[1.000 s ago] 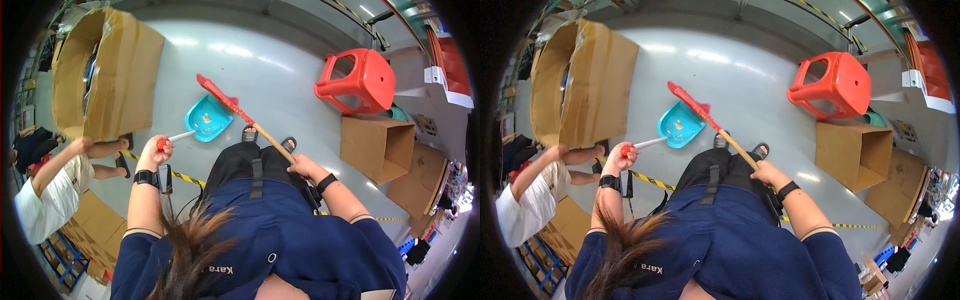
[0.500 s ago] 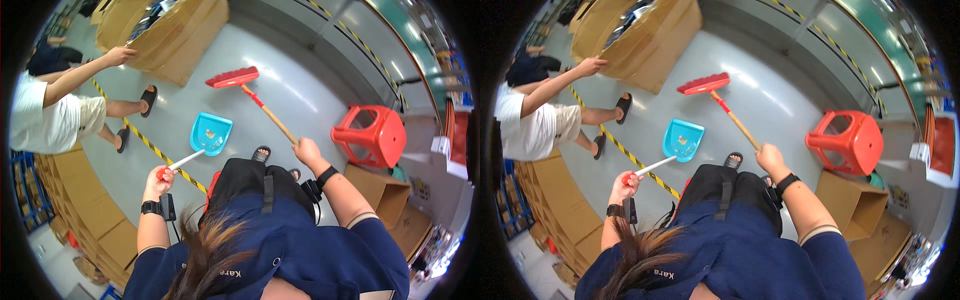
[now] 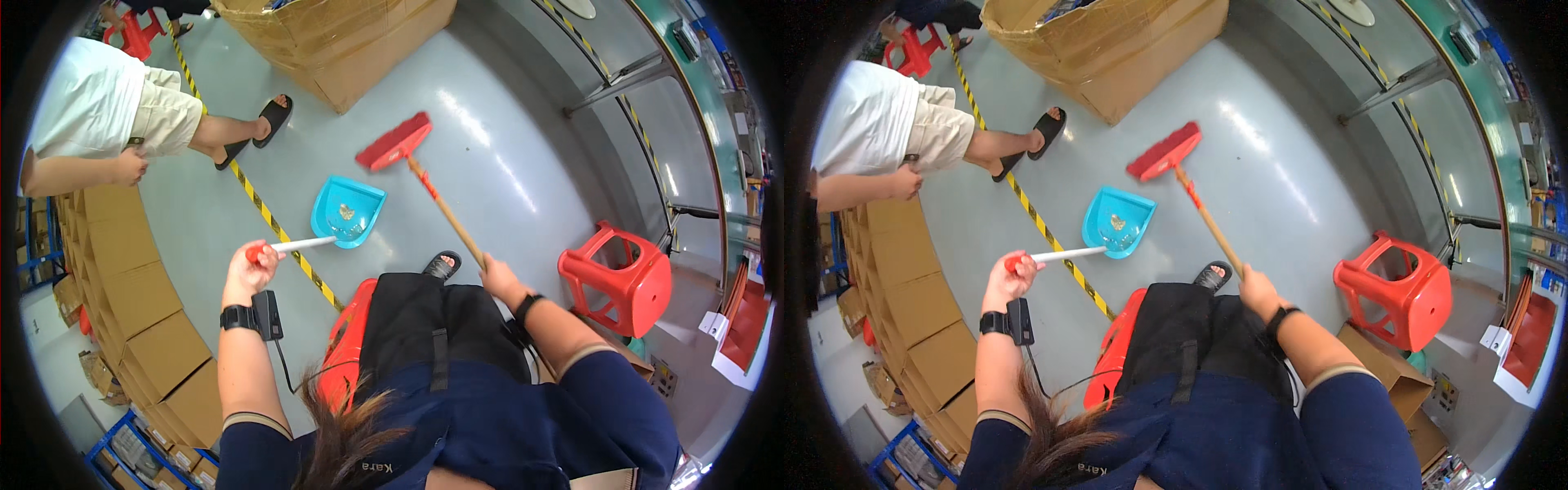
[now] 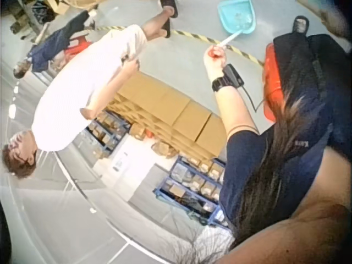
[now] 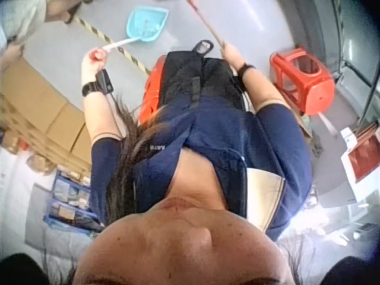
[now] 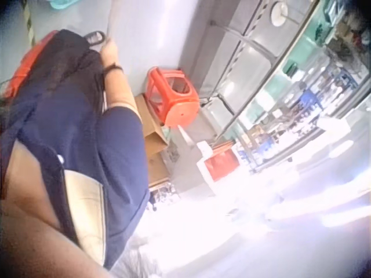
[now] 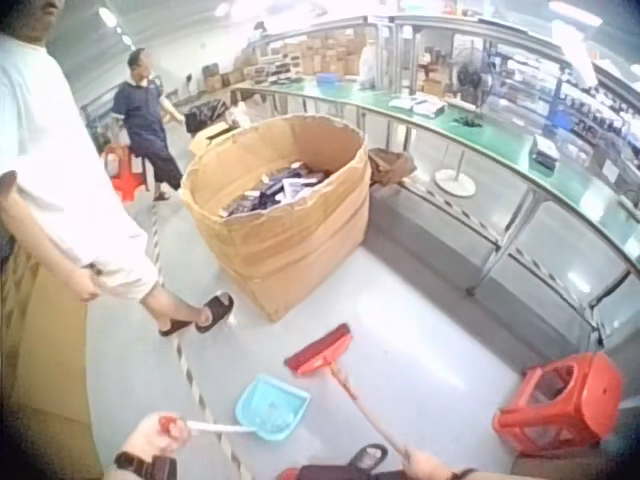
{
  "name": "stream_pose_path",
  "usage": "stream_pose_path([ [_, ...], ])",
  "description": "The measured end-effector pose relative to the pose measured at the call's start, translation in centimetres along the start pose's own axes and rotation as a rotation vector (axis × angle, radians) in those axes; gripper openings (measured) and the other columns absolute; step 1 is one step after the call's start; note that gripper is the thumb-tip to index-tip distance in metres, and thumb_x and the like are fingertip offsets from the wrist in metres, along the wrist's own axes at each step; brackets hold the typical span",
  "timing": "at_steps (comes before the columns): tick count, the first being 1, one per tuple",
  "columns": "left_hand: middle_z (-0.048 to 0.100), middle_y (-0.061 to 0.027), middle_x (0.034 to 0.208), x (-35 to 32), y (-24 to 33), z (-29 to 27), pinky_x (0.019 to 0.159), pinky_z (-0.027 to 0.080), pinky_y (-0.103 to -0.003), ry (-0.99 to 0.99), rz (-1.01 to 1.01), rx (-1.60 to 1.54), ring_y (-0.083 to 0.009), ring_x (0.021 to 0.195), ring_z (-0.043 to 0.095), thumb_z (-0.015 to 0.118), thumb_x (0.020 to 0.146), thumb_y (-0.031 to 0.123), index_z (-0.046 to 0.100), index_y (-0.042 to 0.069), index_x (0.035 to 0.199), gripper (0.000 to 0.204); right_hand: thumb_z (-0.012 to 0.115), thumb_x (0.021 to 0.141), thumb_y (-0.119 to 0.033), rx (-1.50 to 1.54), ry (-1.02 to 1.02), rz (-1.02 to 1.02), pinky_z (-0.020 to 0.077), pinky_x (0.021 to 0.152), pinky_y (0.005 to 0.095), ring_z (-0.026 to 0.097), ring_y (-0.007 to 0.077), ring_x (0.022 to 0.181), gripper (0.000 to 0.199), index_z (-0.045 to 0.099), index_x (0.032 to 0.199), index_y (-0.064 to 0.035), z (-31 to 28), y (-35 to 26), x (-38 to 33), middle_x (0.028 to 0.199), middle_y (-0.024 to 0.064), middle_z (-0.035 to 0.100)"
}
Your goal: Sweep the warehouse floor and collect debris into a dustpan.
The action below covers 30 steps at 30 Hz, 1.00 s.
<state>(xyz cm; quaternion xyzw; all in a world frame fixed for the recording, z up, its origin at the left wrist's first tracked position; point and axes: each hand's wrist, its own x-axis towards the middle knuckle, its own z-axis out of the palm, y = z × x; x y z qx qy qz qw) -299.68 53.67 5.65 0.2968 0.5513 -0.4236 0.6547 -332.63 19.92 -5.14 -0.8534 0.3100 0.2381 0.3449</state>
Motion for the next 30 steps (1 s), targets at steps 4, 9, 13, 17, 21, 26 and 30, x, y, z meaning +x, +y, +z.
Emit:
stream_pose_path([
  [4, 0.043, -0.0057, 0.057, 0.8, -0.3, 2.1, 0.035, 0.036, -0.016, -0.021, 0.059, 0.109, -0.0099, 0.042, 0.04, 0.044, 0.076, 0.012, 0.02, -0.019, 0.105, 0.049, 0.054, 0.072, -0.017, 0.278, -0.263, 0.257, 0.0448, 0.048, 0.0339, 0.054, 0.025, 0.049, 0.033, 0.05, 0.103, -0.0082, -4.3, -1.3, -7.5, 0.061, 0.0153, 0.054],
  [9, 0.043, -0.0033, 0.055, 2.4, -0.3, 2.1, 0.035, 0.035, -0.017, -0.052, -0.087, 0.15, -0.0094, 0.041, 0.04, 0.045, 0.075, 0.013, 0.025, -0.019, 0.098, 0.044, 0.054, 0.076, -0.019, 0.56, -0.314, 0.461, 0.0355, 0.032, 0.0261, 0.042, 0.0118, 0.036, 0.037, 0.046, 0.112, -0.0161, -4.6, -1.0, -13.1, 0.05, 0.0027, 0.044],
  [13, 0.046, -0.0032, 0.053, 2.1, -2.2, 1.1, 0.034, 0.036, -0.016, -0.009, -0.175, 0.296, -0.0094, 0.041, 0.044, 0.042, 0.074, 0.014, 0.035, -0.015, 0.086, 0.032, 0.052, 0.078, -0.019, 0.792, -0.181, 0.521, 0.0349, 0.032, 0.0241, 0.042, 0.0103, 0.036, 0.04, 0.042, 0.117, -0.0164, -3.8, 0.5, -15.8, 0.053, 0.003, 0.046],
  [17, 0.045, -0.002, 0.053, 0.4, -6.8, 2.3, 0.037, 0.036, -0.018, -0.007, -0.177, 0.51, -0.0086, 0.042, 0.044, 0.04, 0.075, 0.014, 0.039, -0.01, 0.081, 0.025, 0.048, 0.079, -0.019, 1.018, -0.089, 0.632, 0.0354, 0.033, 0.0255, 0.042, 0.0117, 0.036, 0.038, 0.041, 0.116, -0.0131, -2.5, 3.3, -21.3, 0.052, 0.0029, 0.044],
  [21, 0.042, -0.0041, 0.054, -0.9, -11.2, 7.0, 0.038, 0.033, -0.022, 0.001, -0.102, 0.821, -0.0109, 0.042, 0.038, 0.04, 0.074, 0.013, 0.037, 0.001, 0.073, 0.013, 0.047, 0.078, -0.019, 1.061, 0.149, 0.881, 0.0358, 0.033, 0.0277, 0.043, 0.0138, 0.036, 0.036, 0.044, 0.113, -0.0114, 0.2, 2.9, -27.4, 0.05, 0.0036, 0.043],
  [26, 0.04, -0.0027, 0.054, -0.7, -15.7, 11.4, 0.037, 0.031, -0.022, -0.152, -0.228, 1.326, -0.0107, 0.041, 0.035, 0.037, 0.076, 0.017, 0.037, 0.001, 0.074, 0.016, 0.049, 0.077, -0.019, 1.157, 0.378, 1.069, 0.0341, 0.034, 0.026, 0.04, 0.0116, 0.037, 0.036, 0.045, 0.112, -0.0096, 5.9, 2.0, -35.5, 0.05, 0.003, 0.043],
  [30, 0.037, -0.0002, 0.054, 0.8, -21.6, 15.2, 0.036, 0.029, -0.021, -0.243, -0.33, 1.553, -0.0091, 0.041, 0.033, 0.037, 0.076, 0.018, 0.04, -0.007, 0.079, 0.025, 0.049, 0.077, -0.018, 1.215, 0.536, 1.196, 0.034, 0.036, 0.0255, 0.04, 0.0104, 0.039, 0.033, 0.048, 0.108, -0.0085, 10.2, -0.6, -40.6, 0.05, 0.0024, 0.042],
])
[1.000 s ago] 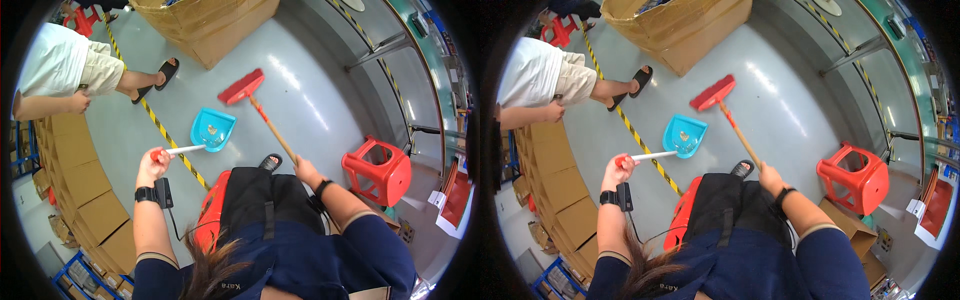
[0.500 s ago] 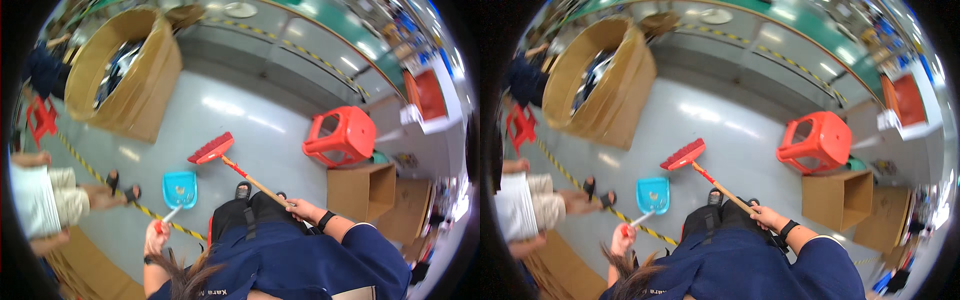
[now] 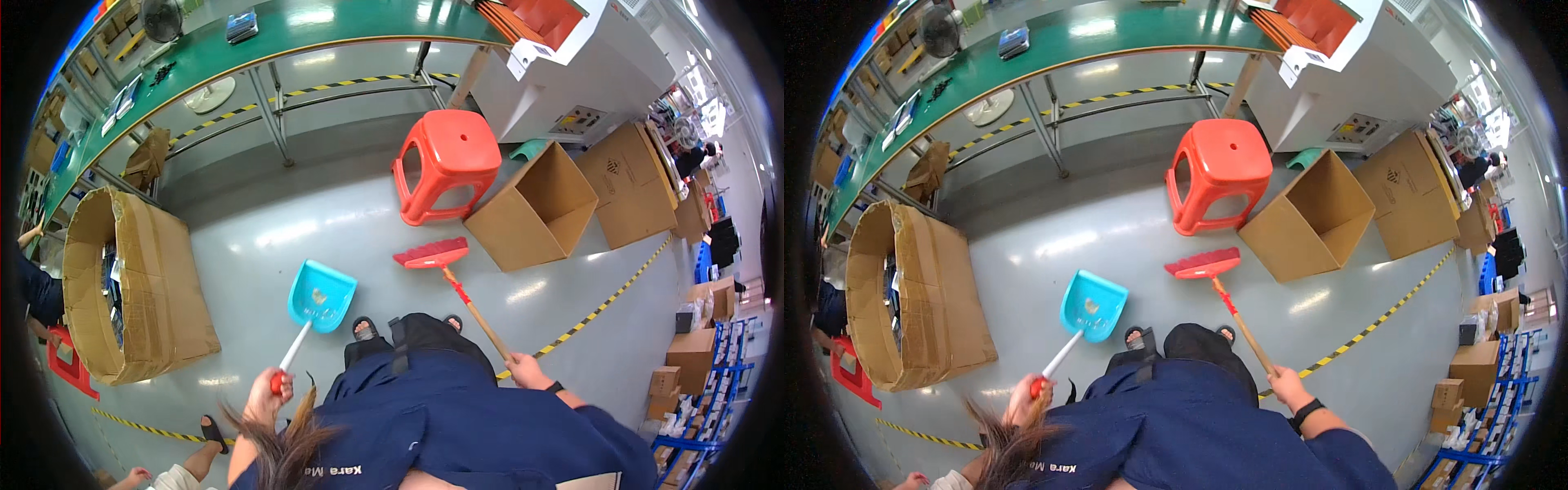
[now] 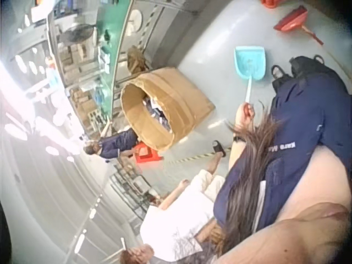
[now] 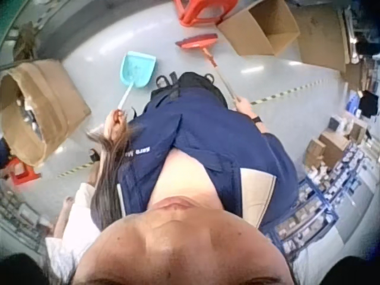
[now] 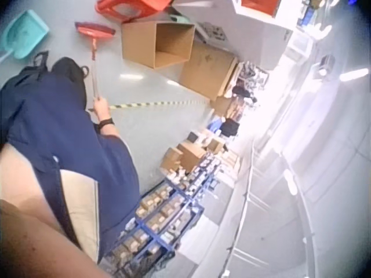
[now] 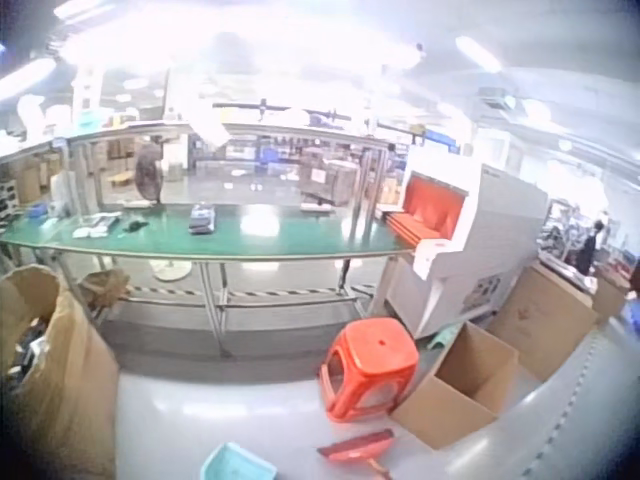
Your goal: Sweep the warehouse floor and collect debris into a dustpan.
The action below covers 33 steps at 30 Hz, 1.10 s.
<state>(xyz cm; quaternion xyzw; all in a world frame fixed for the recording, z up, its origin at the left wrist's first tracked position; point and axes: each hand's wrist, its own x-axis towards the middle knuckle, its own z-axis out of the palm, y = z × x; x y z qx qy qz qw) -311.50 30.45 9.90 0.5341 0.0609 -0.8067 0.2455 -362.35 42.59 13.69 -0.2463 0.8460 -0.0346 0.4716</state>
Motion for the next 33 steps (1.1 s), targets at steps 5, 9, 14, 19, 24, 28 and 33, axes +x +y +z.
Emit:
stream_pose_path([
  [5, 0.039, -0.0013, 0.057, 4.9, 4.5, 6.0, 0.035, 0.029, -0.017, -0.098, -0.11, -0.262, -0.0067, 0.043, 0.035, 0.042, 0.075, 0.014, 0.035, -0.015, 0.093, 0.034, 0.047, 0.079, -0.014, 0.426, -0.077, 0.156, 0.0274, 0.03, 0.0239, 0.035, 0.0094, 0.033, 0.03, 0.046, 0.109, -0.0081, -0.3, 3.9, -1.6, 0.048, 0.0004, 0.04],
  [9, 0.038, -0.0018, 0.056, 5.9, 6.5, 12.2, 0.035, 0.029, -0.017, -0.088, -0.092, -0.352, -0.0076, 0.042, 0.034, 0.043, 0.074, 0.011, 0.031, -0.016, 0.096, 0.037, 0.048, 0.078, -0.013, 0.592, -0.188, 0.139, 0.0297, 0.031, 0.0232, 0.037, 0.009, 0.035, 0.03, 0.047, 0.108, -0.0078, -0.5, 4.8, -1.5, 0.049, 0.0002, 0.041],
  [14, 0.039, -0.003, 0.055, 5.8, 6.3, 17.8, 0.035, 0.031, -0.017, -0.051, 0.01, -0.325, -0.0089, 0.041, 0.034, 0.041, 0.074, 0.01, 0.03, -0.016, 0.093, 0.034, 0.049, 0.077, -0.012, 0.53, -0.301, -0.012, 0.0312, 0.031, 0.0221, 0.037, 0.0075, 0.035, 0.032, 0.046, 0.109, -0.0082, -3.8, 3.6, 1.4, 0.05, -0.0002, 0.041],
  [19, 0.04, -0.003, 0.055, 6.6, 6.6, 19.3, 0.036, 0.032, -0.017, -0.025, 0.092, -0.319, -0.009, 0.041, 0.035, 0.043, 0.073, 0.011, 0.033, -0.016, 0.089, 0.032, 0.05, 0.076, -0.011, 0.35, -0.403, -0.187, 0.0319, 0.031, 0.022, 0.039, 0.0079, 0.036, 0.038, 0.043, 0.113, -0.0083, -7.1, -2.1, 7.2, 0.052, 0.0004, 0.043],
  [24, 0.04, -0.0017, 0.053, 7.3, 10.5, 17.4, 0.035, 0.031, -0.017, 0.023, 0.122, -0.231, -0.0077, 0.04, 0.036, 0.042, 0.073, 0.012, 0.033, -0.017, 0.086, 0.033, 0.051, 0.075, -0.011, 0.268, -0.428, -0.287, 0.0338, 0.032, 0.0228, 0.041, 0.0092, 0.038, 0.041, 0.041, 0.114, -0.0057, -5.5, -12.9, 12.6, 0.053, 0.0015, 0.044],
  [28, 0.04, -0.0019, 0.053, 8.1, 14.9, 16.6, 0.038, 0.03, -0.019, 0.026, 0.084, -0.191, -0.0086, 0.04, 0.035, 0.043, 0.073, 0.014, 0.038, -0.013, 0.08, 0.029, 0.054, 0.073, -0.013, 0.453, -0.271, -0.464, 0.0362, 0.033, 0.0249, 0.042, 0.0112, 0.038, 0.037, 0.044, 0.107, -0.0037, -3.3, -23.5, 18.2, 0.053, 0.0015, 0.045],
  [33, 0.039, -0.0018, 0.054, 8.6, 21.8, 17.4, 0.039, 0.03, -0.02, -0.012, 0.055, -0.076, -0.0087, 0.042, 0.034, 0.044, 0.072, 0.015, 0.04, -0.01, 0.081, 0.027, 0.053, 0.074, -0.017, 0.345, -0.206, -0.206, 0.0324, 0.031, 0.0269, 0.039, 0.0118, 0.036, 0.019, 0.047, 0.084, -0.0017, -4.4, -31.6, 20.4, 0.05, 0.0022, 0.043],
])
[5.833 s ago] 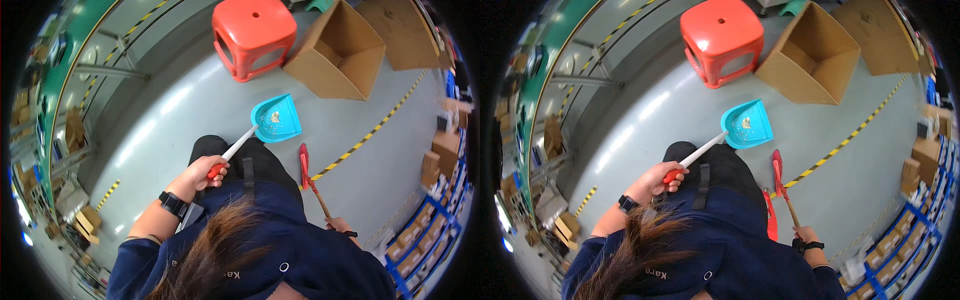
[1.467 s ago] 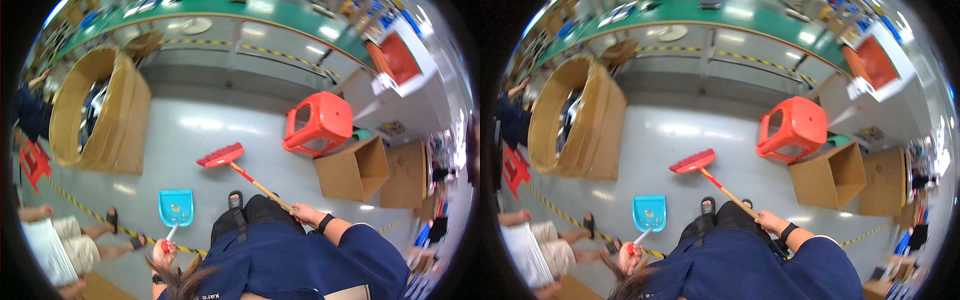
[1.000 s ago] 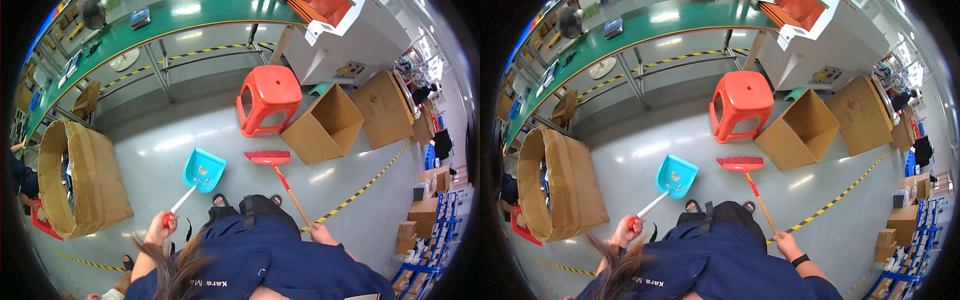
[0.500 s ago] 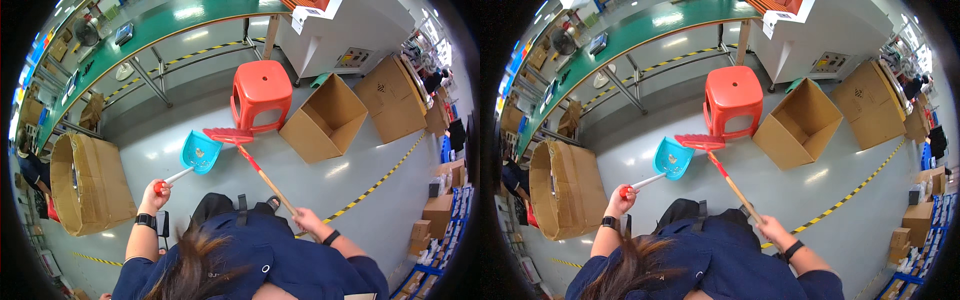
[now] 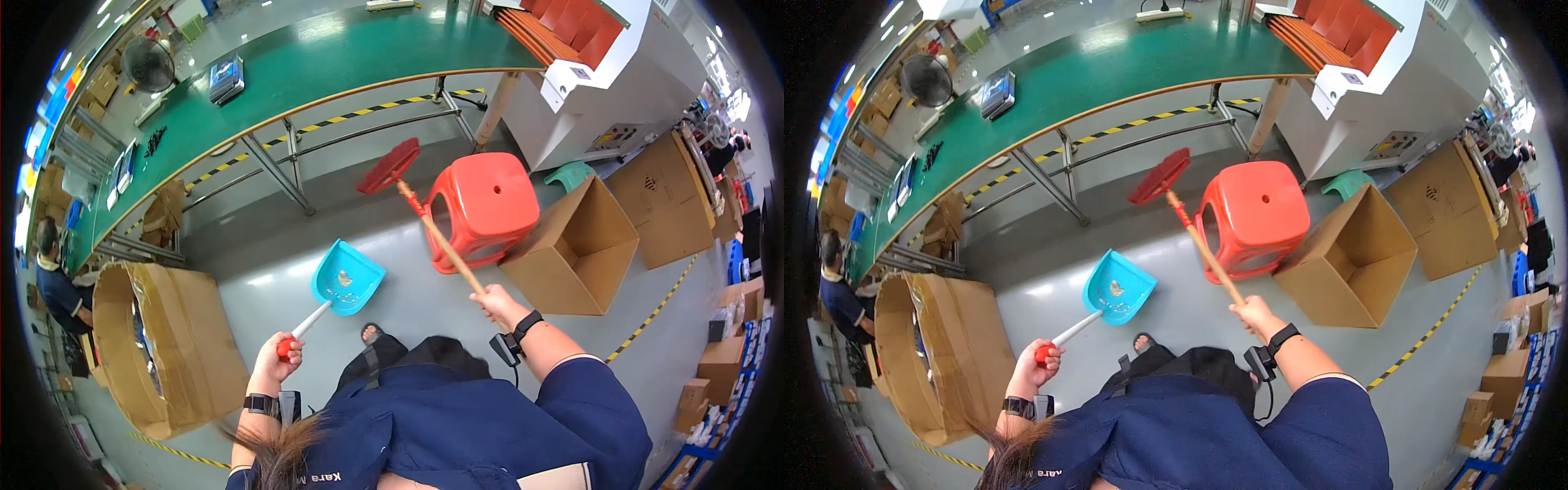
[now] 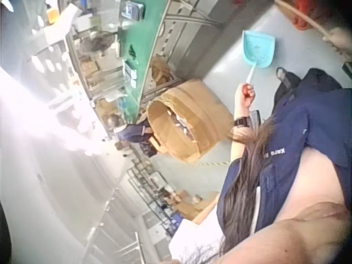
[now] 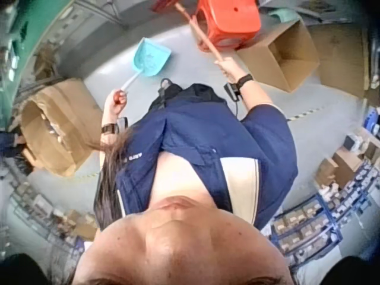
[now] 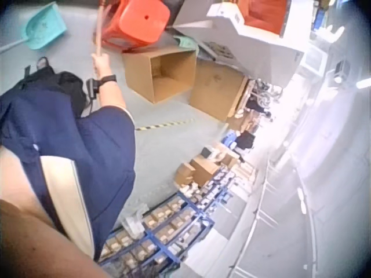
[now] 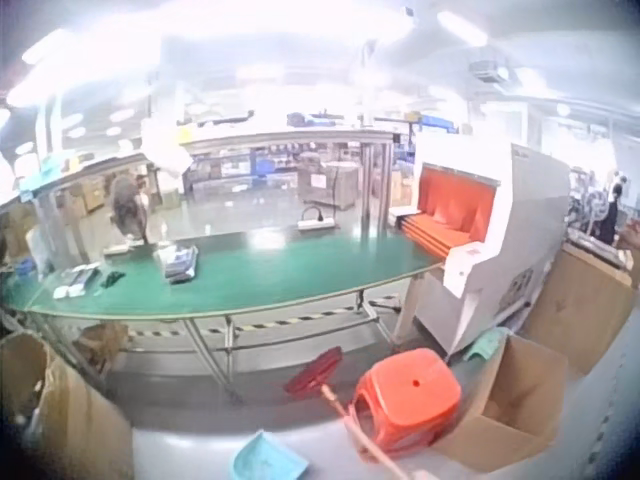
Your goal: Sweep the warehouse floor and collect debris into a dustpan.
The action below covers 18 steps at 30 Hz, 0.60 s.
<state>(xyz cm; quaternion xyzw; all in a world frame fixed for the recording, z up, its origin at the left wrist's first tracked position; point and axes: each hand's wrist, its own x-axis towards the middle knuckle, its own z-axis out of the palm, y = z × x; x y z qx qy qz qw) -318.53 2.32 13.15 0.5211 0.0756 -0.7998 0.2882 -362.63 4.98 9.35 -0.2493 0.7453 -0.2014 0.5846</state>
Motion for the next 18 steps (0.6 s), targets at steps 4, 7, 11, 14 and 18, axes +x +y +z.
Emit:
stream_pose_path([
  [4, 0.04, -0.0018, 0.055, 1.3, 5.9, 2.6, 0.039, 0.031, -0.02, 0.028, -0.007, 0.028, -0.0084, 0.041, 0.034, 0.044, 0.073, 0.015, 0.04, -0.01, 0.083, 0.027, 0.05, 0.077, -0.022, 0.078, 0.077, 0.088, 0.0287, 0.031, 0.0275, 0.036, 0.0117, 0.035, 0.025, 0.042, 0.06, -0.0046, 1.8, -1.9, 3.7, 0.047, 0.0026, 0.04],
  [7, 0.039, -0.0015, 0.055, 3.5, 9.6, 5.6, 0.039, 0.031, -0.02, 0.06, -0.025, 0.066, -0.0083, 0.041, 0.034, 0.044, 0.072, 0.015, 0.04, -0.01, 0.084, 0.028, 0.049, 0.078, -0.023, 0.315, 0.043, 0.097, 0.0291, 0.03, 0.0276, 0.036, 0.0123, 0.034, 0.029, 0.041, 0.056, -0.0061, 2.9, -3.9, 7.1, 0.046, 0.0019, 0.039],
  [11, 0.04, -0.001, 0.055, 7.6, 13.6, 9.4, 0.038, 0.031, -0.02, 0.083, -0.083, 0.105, -0.0078, 0.041, 0.034, 0.044, 0.072, 0.015, 0.038, -0.011, 0.087, 0.031, 0.046, 0.079, -0.026, 0.463, 0.088, 0.055, 0.0302, 0.03, 0.0282, 0.037, 0.0131, 0.034, 0.029, 0.042, 0.059, -0.0057, 2.6, -6.9, 16.3, 0.046, 0.0024, 0.04],
  [14, 0.039, -0.0018, 0.056, 10.8, 17.7, 12.3, 0.038, 0.03, -0.019, 0.081, -0.178, 0.004, -0.0091, 0.043, 0.034, 0.044, 0.072, 0.015, 0.037, -0.013, 0.093, 0.036, 0.044, 0.08, -0.027, 0.473, 0.148, 0.066, 0.0303, 0.03, 0.0293, 0.037, 0.014, 0.033, 0.03, 0.043, 0.061, -0.0043, 1.8, -12.3, 23.2, 0.045, 0.003, 0.04],
  [18, 0.039, -0.002, 0.058, 13.0, 20.4, 17.2, 0.041, 0.031, -0.018, 0.122, -0.219, 0.04, -0.0092, 0.044, 0.034, 0.045, 0.073, 0.015, 0.036, -0.013, 0.096, 0.037, 0.042, 0.081, -0.028, 0.395, 0.194, -0.004, 0.0332, 0.028, 0.0309, 0.041, 0.0174, 0.032, 0.029, 0.043, 0.065, -0.0032, 0.6, -17.0, 32.1, 0.042, 0.0063, 0.041],
])
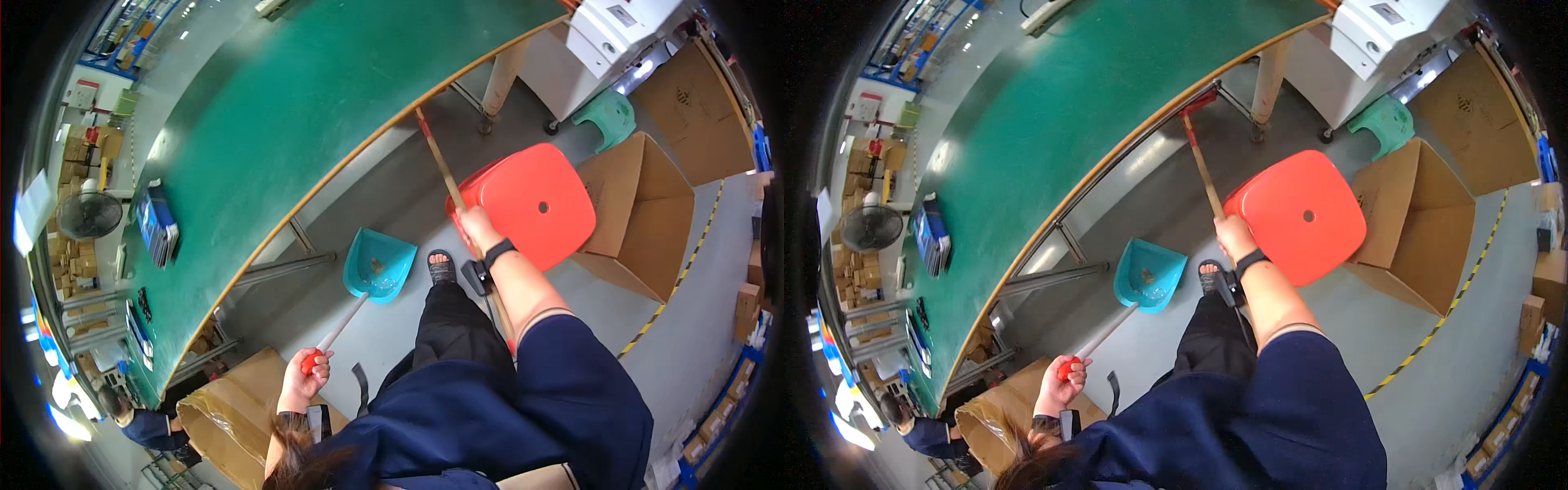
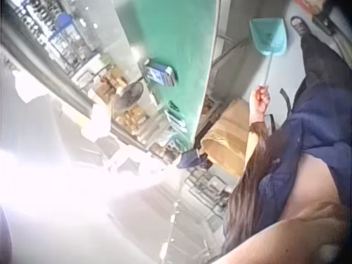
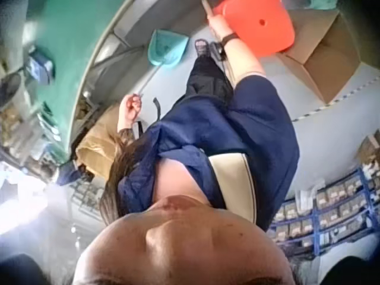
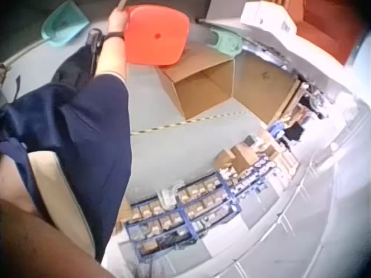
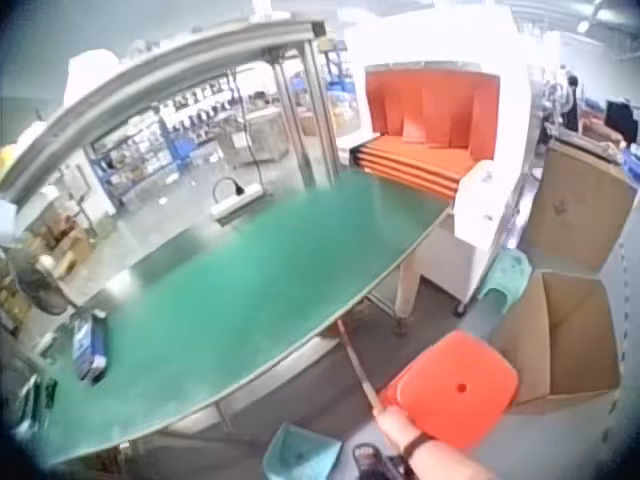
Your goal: Sweep the warehouse floor and collect debris into a dustpan.
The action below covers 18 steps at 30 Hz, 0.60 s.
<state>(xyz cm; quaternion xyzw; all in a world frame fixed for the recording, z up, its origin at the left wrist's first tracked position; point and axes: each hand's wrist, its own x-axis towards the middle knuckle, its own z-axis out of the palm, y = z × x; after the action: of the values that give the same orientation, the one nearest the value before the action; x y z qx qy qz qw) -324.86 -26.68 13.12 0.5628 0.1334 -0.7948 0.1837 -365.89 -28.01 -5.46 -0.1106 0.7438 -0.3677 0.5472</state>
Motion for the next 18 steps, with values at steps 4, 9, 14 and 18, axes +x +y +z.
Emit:
stream_pose_path([
  [4, 0.04, -0.0012, 0.059, 1.3, 3.4, 3.3, 0.04, 0.031, -0.018, 0.09, -0.023, -0.004, -0.0082, 0.045, 0.036, 0.044, 0.074, 0.014, 0.036, -0.012, 0.095, 0.035, 0.039, 0.082, -0.027, 0.032, 0.08, 0.127, 0.0355, 0.03, 0.0317, 0.044, 0.0181, 0.033, 0.031, 0.047, 0.066, -0.0014, 1.9, -4.7, 5.0, 0.044, 0.0077, 0.043],
  [9, 0.04, -0.0019, 0.059, 4.0, 6.8, 4.7, 0.037, 0.032, -0.017, 0.102, -0.11, 0.039, -0.0087, 0.044, 0.036, 0.042, 0.075, 0.014, 0.036, -0.012, 0.094, 0.033, 0.036, 0.078, -0.02, -0.558, 0.13, -0.018, 0.045, 0.065, 0.0372, 0.055, 0.0312, 0.077, 0.03, 0.057, 0.084, -0.0004, 1.9, -3.4, 8.8, 0.083, 0.0224, 0.055],
  [14, 0.041, -0.004, 0.056, 7.4, 10.2, 5.7, 0.037, 0.037, -0.018, 0.189, -0.206, -0.028, -0.0101, 0.042, 0.039, 0.041, 0.074, 0.012, 0.035, -0.015, 0.09, 0.031, 0.037, 0.078, -0.021, -0.973, 0.058, -0.109, 0.0418, 0.067, 0.043, 0.053, 0.0345, 0.079, 0.029, 0.056, 0.082, 0.0004, 0.0, 5.1, 0.7, 0.081, 0.0222, 0.055],
  [18, 0.04, -0.0053, 0.054, 8.9, 12.0, 5.9, 0.037, 0.038, -0.018, 0.096, -0.268, -0.031, -0.0106, 0.043, 0.041, 0.04, 0.073, 0.01, 0.036, -0.002, 0.067, 0.014, 0.028, 0.081, -0.038, -0.645, -0.009, 0.33, 0.0427, 0.061, 0.0422, 0.054, 0.0355, 0.073, 0.049, 0.055, 0.08, 0.0026, 1.6, 10.0, -15.7, 0.072, 0.0215, 0.056],
])
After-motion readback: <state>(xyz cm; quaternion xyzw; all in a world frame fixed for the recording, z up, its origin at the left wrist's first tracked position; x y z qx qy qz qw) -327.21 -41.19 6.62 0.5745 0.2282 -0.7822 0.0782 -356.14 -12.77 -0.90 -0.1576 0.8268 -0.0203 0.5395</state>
